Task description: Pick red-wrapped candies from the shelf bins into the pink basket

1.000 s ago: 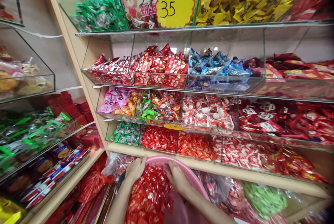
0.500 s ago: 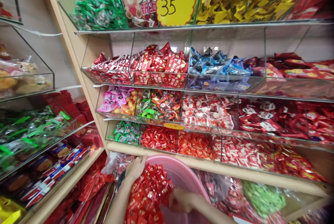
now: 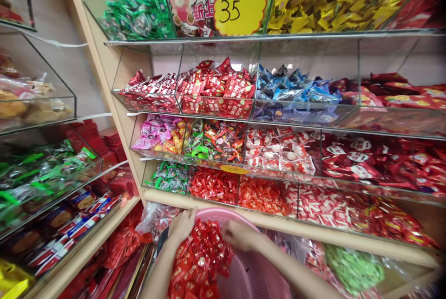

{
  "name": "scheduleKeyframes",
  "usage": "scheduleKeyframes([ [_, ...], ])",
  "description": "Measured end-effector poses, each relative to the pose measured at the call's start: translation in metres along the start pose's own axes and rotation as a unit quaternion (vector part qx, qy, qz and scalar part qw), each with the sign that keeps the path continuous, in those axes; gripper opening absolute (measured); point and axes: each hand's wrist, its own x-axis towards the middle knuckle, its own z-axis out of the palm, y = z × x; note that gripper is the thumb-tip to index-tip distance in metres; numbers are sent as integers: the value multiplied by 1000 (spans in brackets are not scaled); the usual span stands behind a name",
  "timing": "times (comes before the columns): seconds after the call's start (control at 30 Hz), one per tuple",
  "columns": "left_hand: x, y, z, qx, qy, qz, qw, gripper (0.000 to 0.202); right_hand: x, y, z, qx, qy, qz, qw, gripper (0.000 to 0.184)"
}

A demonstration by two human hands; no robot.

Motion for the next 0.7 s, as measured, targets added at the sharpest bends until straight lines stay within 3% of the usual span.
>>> scheduleKeyframes([
  [0.1, 0, -1, 0, 1, 0, 1, 1000, 67, 34, -20, -23, -37, 47, -40, 997, 19],
  [0.2, -1, -1, -1, 1, -1, 2, 1000, 66, 68, -34, -32, -67, 113, -18, 991, 46],
  [0.27, -2, -1, -1, 1, -1, 0, 1000, 67, 88, -37, -29, -97, 105, 21, 990, 68],
  [0.37, -2, -1, -2, 2, -2, -2, 1000, 69, 111, -36, -20, -126, 39, 97, 986, 87],
  [0.47, -2, 0, -2, 2, -5, 0, 1000, 70, 123, -31, -13, -134, 2, 142, 981, 91],
  [0.7, 0, -2, -1, 2, -10, 9, 1000, 70, 122, -17, -8, -179, 42, 135, 974, 78],
])
